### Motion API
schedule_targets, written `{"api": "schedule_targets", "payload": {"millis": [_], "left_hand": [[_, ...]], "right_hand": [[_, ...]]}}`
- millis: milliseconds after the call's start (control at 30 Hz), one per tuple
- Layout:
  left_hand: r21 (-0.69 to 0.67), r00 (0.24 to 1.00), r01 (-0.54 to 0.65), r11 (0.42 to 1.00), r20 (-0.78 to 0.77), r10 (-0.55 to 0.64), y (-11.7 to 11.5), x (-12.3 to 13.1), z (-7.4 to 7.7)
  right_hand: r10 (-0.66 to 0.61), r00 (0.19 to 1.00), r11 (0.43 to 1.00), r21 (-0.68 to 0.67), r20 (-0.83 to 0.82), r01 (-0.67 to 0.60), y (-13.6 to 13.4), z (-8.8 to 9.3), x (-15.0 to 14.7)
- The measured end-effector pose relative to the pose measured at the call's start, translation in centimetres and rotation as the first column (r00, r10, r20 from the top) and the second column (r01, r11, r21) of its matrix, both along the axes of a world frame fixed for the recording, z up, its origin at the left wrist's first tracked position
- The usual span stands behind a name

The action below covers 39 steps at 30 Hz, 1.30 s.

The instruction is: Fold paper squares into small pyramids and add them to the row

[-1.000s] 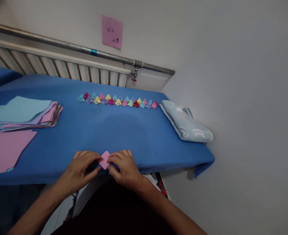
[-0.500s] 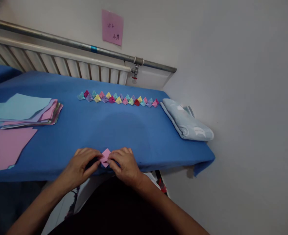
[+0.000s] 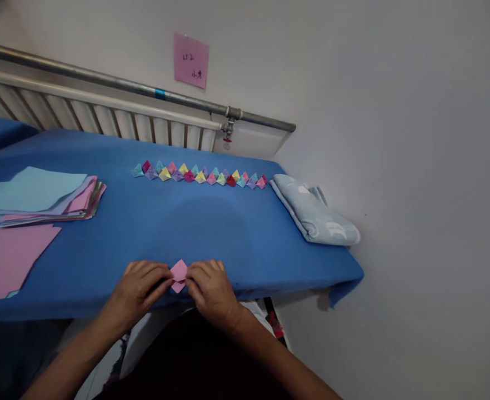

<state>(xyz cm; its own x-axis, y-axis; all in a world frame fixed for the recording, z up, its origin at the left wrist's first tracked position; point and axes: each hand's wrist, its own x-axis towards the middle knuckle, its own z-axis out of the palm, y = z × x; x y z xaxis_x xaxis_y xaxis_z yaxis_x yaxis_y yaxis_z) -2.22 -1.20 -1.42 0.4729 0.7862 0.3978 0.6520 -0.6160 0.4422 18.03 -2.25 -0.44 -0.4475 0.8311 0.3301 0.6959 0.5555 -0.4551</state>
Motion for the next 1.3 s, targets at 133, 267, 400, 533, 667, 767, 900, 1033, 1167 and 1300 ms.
{"api": "schedule_targets", "payload": {"millis": [133,267,400,533,667,767,900,1033,1167,1300], "left_hand": [[0.007,0.999,-0.044,0.999,0.008,0.044,-0.1,0.2,-0.2],[0.004,0.995,-0.093,0.996,0.02,0.093,0.0,0.4,-0.6],[-0.012,0.992,-0.118,0.993,0.038,0.118,0.2,0.7,-0.8],[-0.007,0.986,-0.161,0.987,0.034,0.162,0.5,0.9,-0.9],[0.035,0.982,-0.187,0.982,0.014,0.187,0.8,1.1,-1.2],[0.049,0.978,-0.205,0.977,-0.027,0.207,1.0,1.2,-1.4],[0.048,0.974,-0.214,0.976,-0.062,0.216,1.4,1.3,-1.3],[0.055,0.966,-0.235,0.97,-0.1,0.24,1.6,1.5,-1.1],[0.051,0.957,-0.247,0.968,-0.142,0.252,1.5,1.7,-0.8],[0.026,0.96,-0.243,0.97,-0.136,0.244,1.7,1.8,-0.6]], "right_hand": [[-0.048,0.999,0.999,-0.005,-0.022,0.047,0.0,-0.1,-0.2],[-0.099,0.993,0.995,-0.001,-0.06,0.099,0.0,-0.1,-0.5],[-0.155,0.985,0.988,-0.025,-0.078,0.154,0.2,-0.1,-0.7],[-0.188,0.98,0.982,-0.04,-0.07,0.185,0.4,0.0,-0.9],[-0.213,0.975,0.976,-0.049,-0.058,0.21,0.5,0.2,-1.2],[-0.227,0.973,0.973,-0.06,-0.05,0.224,0.6,0.3,-1.4],[-0.243,0.969,0.968,-0.068,-0.031,0.241,0.8,0.3,-1.5],[-0.25,0.968,0.966,-0.063,0.001,0.249,1.0,0.4,-1.6],[-0.248,0.968,0.965,-0.079,0.036,0.251,1.0,0.8,-1.8],[-0.251,0.966,0.962,-0.095,0.063,0.256,1.1,1.2,-2.0]]}}
